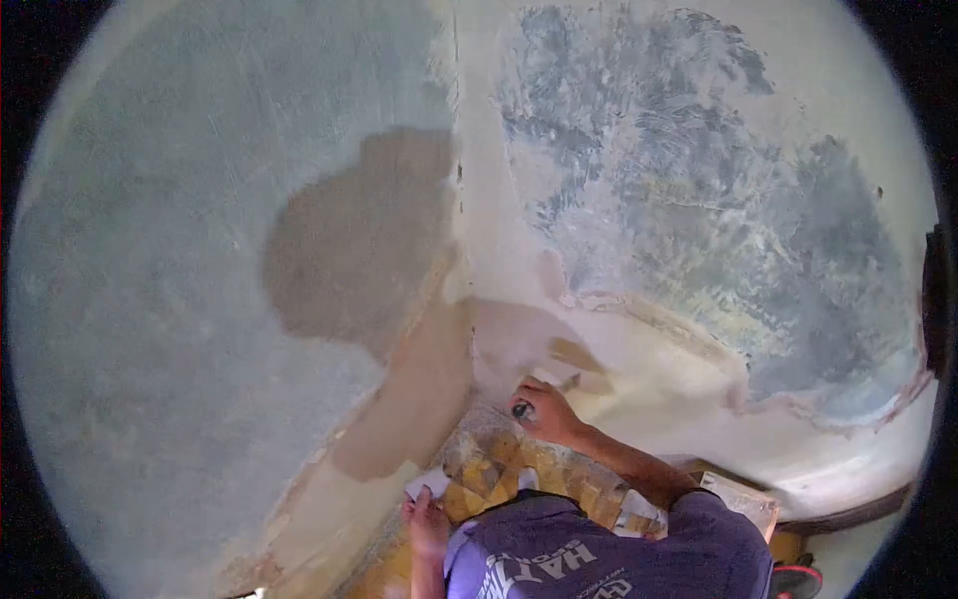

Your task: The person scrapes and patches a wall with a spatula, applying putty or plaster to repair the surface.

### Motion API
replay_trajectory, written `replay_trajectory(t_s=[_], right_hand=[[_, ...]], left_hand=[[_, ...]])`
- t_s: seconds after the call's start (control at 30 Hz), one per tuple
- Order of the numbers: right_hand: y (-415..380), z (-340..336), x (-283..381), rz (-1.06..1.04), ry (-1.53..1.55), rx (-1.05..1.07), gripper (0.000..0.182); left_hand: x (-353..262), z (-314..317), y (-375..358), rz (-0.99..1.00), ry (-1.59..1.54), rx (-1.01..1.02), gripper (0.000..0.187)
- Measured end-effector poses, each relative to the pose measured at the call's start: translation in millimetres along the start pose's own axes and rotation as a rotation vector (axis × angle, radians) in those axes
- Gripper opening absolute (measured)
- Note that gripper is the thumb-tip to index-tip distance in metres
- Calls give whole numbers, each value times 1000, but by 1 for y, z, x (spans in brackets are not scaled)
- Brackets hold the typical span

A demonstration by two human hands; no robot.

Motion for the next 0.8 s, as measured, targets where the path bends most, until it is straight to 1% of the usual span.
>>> replay_trajectory(t_s=[0.07,0.1,0.2,0.3,0.4,0.5,0.6,0.63,0.67,0.7,0.73,0.77,0.8], right_hand=[[15,-9,13,-182,-59,-31,30],[22,-10,19,-276,-82,-53,30],[33,3,13,-232,-164,109,31],[51,-7,23,-219,-119,102,27],[68,-17,33,-238,-258,134,28],[86,-9,54,-131,-389,306,25],[80,12,74,-421,-339,137,26],[85,19,60,-362,-404,171,25],[98,29,32,-300,-468,204,24],[114,19,7,-167,-456,210,21],[130,9,-19,-35,-445,212,19],[141,-9,-42,162,-359,188,16],[134,-3,-53,70,-489,139,14]], left_hand=[[7,-6,1,21,-43,-61,20],[4,2,-4,45,-51,-44,19],[5,1,-7,99,-52,-13,21],[4,7,-17,135,-32,-115,22],[7,2,-17,186,-33,-154,26],[5,6,-17,202,-12,-125,30],[8,-12,-7,197,-49,-121,31],[10,-18,-6,214,-45,-135,31],[7,-11,-6,230,-39,-148,31],[2,-8,-6,246,-33,-158,31],[-1,-10,-6,243,-58,-166,25],[-2,-12,-7,241,-88,-174,19],[-4,-14,-6,242,-118,-182,14]])
Point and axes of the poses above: each hand's wrist, its own y-axis towards the middle knuckle, its own z-axis out of the palm, x = y × z, the point moved 1 cm from there along y, towards the middle knuckle, and after that the axes turned 5 degrees about -y, right-handed, at the moved point
